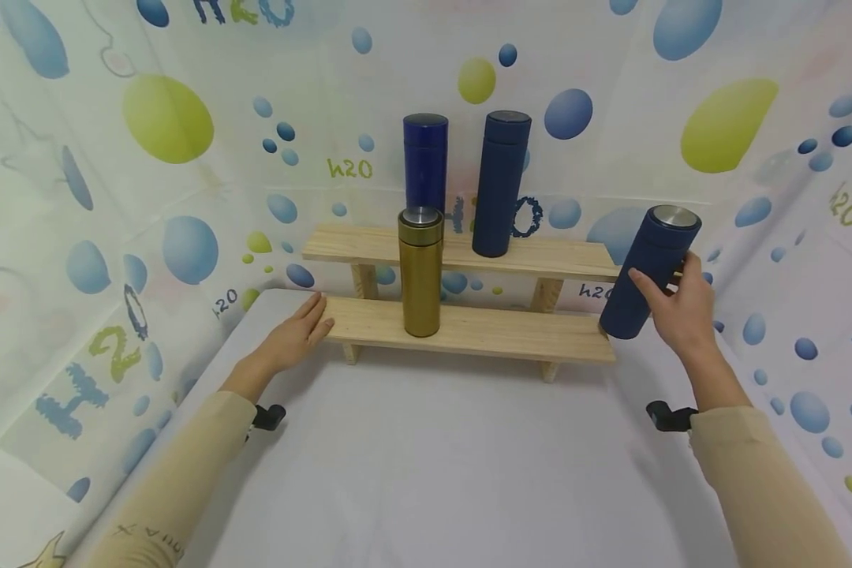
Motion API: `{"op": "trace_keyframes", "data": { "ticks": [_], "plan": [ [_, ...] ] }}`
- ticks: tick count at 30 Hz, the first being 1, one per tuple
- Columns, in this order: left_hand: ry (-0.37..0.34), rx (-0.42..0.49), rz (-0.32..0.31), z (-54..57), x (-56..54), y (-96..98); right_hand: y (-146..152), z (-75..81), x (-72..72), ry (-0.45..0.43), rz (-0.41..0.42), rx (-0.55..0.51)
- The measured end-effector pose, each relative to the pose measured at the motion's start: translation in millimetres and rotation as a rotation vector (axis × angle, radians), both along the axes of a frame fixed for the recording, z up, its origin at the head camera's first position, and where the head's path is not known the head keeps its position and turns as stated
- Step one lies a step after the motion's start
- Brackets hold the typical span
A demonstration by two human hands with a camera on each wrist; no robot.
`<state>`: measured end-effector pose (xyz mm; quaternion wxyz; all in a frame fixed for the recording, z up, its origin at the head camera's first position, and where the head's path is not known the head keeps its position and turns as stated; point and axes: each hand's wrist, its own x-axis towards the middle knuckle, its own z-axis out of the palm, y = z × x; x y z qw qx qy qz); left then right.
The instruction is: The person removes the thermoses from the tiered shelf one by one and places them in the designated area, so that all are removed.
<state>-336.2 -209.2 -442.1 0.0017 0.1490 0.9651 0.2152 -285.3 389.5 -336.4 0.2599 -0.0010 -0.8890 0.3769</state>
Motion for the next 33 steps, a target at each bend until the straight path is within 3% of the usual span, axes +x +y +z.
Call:
{"op": "trace_keyframes", "data": {
  "ticks": [20, 33],
  "plan": [
    [0.031, 0.017, 0.002, -0.1, 2.7, 0.7, 29.8, -47.8, -38.1, -0.087, -0.175, -0.13],
    [0.034, 0.021, 0.008, -3.7, -0.7, 0.5, 41.3, -71.6, -41.0, -0.151, -0.223, -0.19]
  ]
}}
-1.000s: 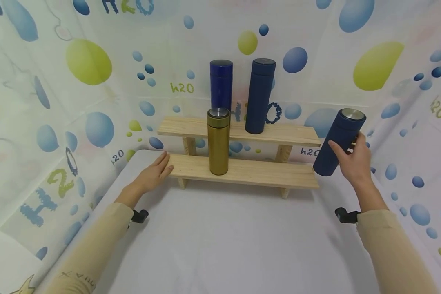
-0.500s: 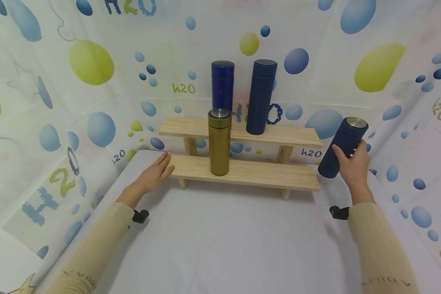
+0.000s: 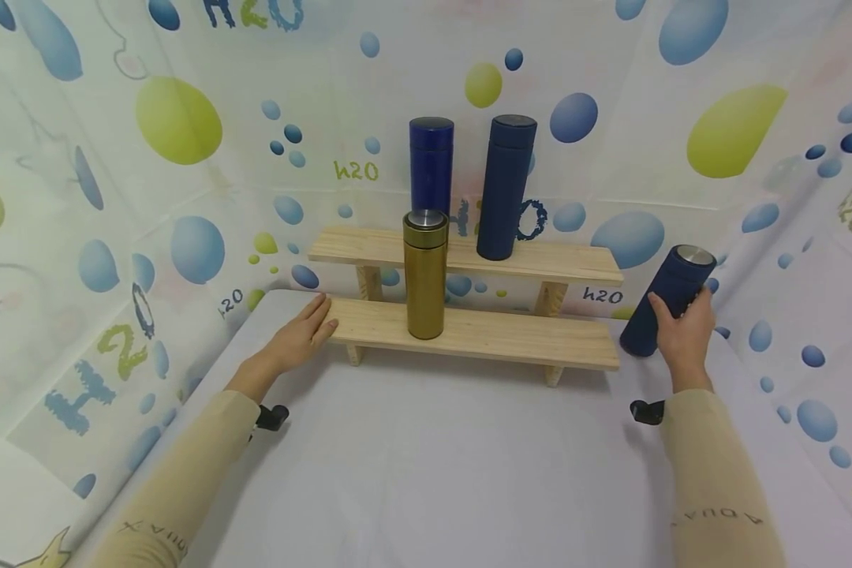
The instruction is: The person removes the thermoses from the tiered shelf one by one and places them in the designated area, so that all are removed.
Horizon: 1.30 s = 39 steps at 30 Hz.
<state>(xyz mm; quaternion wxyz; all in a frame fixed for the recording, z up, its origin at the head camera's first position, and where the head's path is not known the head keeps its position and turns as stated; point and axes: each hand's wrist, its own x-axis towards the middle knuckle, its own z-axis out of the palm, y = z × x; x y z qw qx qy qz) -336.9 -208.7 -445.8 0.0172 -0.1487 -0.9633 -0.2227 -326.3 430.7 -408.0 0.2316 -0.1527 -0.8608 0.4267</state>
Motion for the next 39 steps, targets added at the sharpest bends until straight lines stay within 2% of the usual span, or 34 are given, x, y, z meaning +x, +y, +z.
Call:
{"op": "trace_keyframes", "data": {
  "ticks": [6, 17, 24, 32, 39],
  "plan": [
    [-0.015, 0.009, -0.001, -0.7, 0.7, 2.2, 5.6, -4.1, 3.0, -0.042, -0.009, 0.002],
    [-0.031, -0.006, -0.011, 1.2, 1.8, 2.7, 8.4, -2.0, 14.0, -0.096, 0.03, 0.084],
    [-0.027, -0.004, -0.015, 3.3, -1.1, -1.5, 12.7, 17.9, 32.9, -0.083, 0.061, 0.172],
    [-0.036, -0.009, -0.021, 5.6, -3.7, -0.7, 9.2, 41.0, 58.7, -0.03, 0.011, 0.25],
    [-0.042, 0.006, -0.019, 4.4, -0.4, -1.1, -15.5, 53.1, 74.6, 0.04, 0.13, 0.296]
  ]
}}
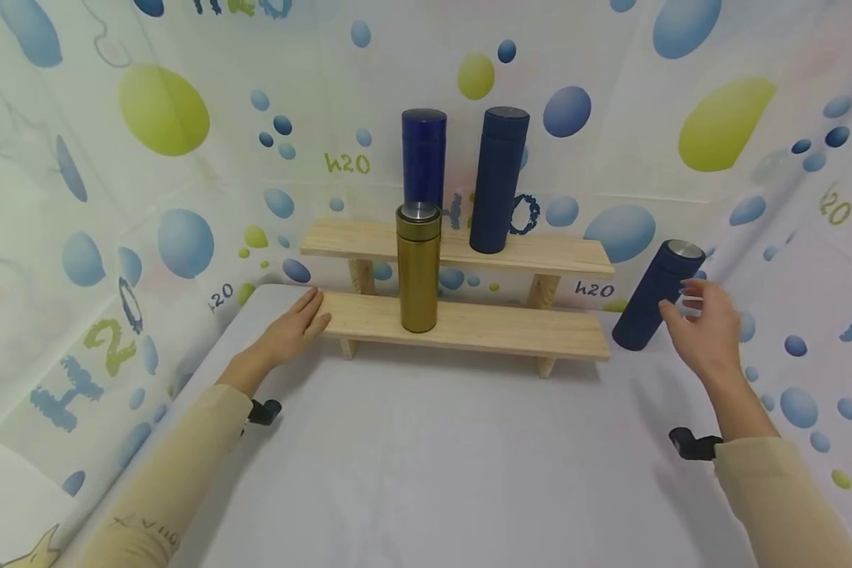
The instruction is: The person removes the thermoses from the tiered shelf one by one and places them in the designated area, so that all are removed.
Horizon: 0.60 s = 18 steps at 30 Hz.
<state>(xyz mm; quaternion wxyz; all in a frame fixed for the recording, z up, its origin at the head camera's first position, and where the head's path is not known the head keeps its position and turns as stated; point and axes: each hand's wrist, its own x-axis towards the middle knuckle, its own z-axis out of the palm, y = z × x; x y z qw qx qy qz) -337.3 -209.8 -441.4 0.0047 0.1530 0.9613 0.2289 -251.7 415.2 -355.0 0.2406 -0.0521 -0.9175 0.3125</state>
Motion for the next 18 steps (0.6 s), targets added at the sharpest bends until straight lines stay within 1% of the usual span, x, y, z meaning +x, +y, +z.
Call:
{"op": "trace_keyframes", "data": {
  "ticks": [5, 8, 11, 14, 18],
  "plan": [
    [0.013, -0.004, 0.002, -1.0, -1.2, 0.0, -30.7, 5.9, 6.2, 0.074, 0.102, 0.016],
    [0.015, -0.005, 0.004, -1.5, -0.4, 0.5, -50.7, 8.2, 7.5, 0.123, 0.164, 0.037],
    [0.017, 0.002, 0.005, -1.5, 0.6, 1.0, -70.8, 11.7, 7.7, 0.15, 0.232, 0.027],
    [0.02, 0.002, 0.004, -1.4, 0.8, 1.0, -90.6, 16.1, 7.7, 0.146, 0.305, 0.006],
    [0.022, -0.003, 0.004, -0.9, 0.9, 1.1, -115.4, 21.8, 7.7, 0.11, 0.387, -0.031]
  ]
}}
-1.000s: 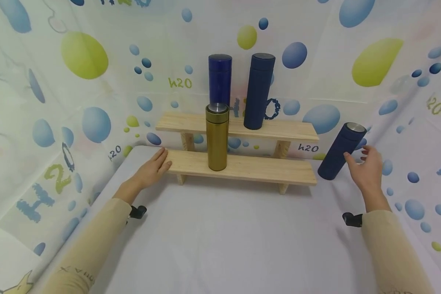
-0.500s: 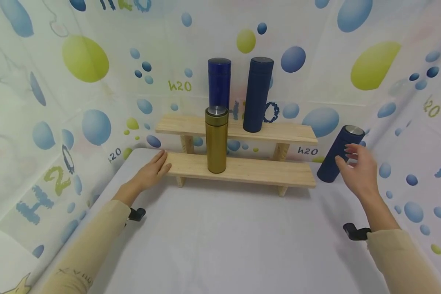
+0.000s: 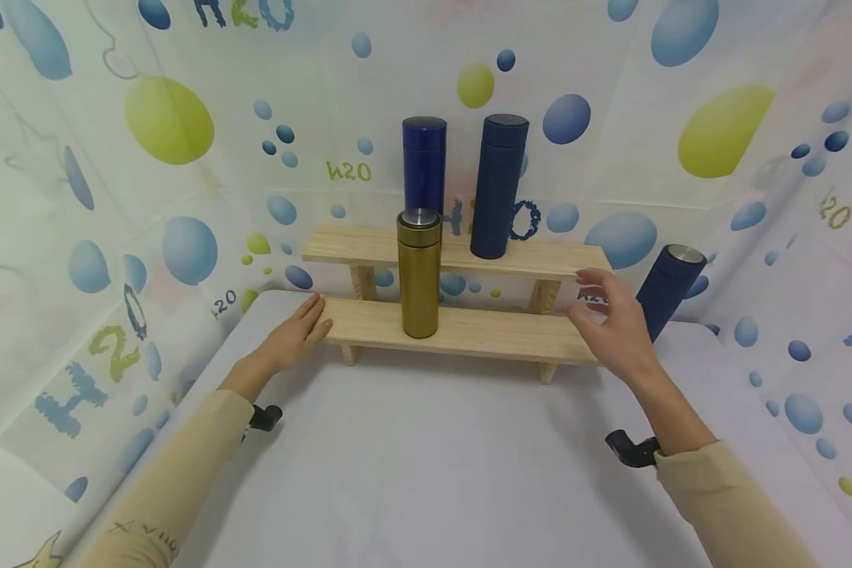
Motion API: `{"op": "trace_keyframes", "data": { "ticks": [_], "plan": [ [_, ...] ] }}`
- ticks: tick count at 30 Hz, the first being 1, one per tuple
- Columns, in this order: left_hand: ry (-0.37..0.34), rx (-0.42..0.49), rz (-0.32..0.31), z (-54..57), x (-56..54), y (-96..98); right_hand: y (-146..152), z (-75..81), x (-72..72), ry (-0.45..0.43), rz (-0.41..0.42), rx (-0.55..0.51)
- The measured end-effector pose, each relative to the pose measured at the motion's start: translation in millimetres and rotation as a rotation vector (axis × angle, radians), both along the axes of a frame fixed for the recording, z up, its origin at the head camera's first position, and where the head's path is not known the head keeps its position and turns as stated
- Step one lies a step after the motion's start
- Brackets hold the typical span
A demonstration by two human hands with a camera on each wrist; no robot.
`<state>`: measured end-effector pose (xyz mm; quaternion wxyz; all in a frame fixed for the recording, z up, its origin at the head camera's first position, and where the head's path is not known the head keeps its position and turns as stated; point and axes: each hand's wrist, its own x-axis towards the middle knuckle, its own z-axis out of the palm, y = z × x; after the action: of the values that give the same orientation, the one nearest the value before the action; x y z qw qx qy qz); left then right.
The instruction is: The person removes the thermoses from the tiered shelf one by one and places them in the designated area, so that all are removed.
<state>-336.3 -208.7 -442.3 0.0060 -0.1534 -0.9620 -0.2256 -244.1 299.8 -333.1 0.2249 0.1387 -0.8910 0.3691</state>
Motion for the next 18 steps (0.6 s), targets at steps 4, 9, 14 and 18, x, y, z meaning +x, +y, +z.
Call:
{"op": "trace_keyframes", "data": {
  "ticks": [4, 9, 14, 18],
  "plan": [
    [-0.007, -0.003, -0.001, 0.5, 0.3, 0.2, -21.2, 0.3, -2.7, 0.008, 0.073, -0.025],
    [-0.006, -0.006, 0.001, 2.0, 0.7, 1.0, -46.2, -2.0, -10.4, 0.082, 0.147, -0.022],
    [0.001, -0.013, -0.002, 1.7, 0.7, 0.8, -72.3, -1.1, -16.5, 0.13, 0.204, -0.012],
    [0.0, -0.009, -0.005, 0.9, 0.7, 0.1, -91.7, 0.7, -19.3, 0.088, 0.245, -0.026]
  ]
}}
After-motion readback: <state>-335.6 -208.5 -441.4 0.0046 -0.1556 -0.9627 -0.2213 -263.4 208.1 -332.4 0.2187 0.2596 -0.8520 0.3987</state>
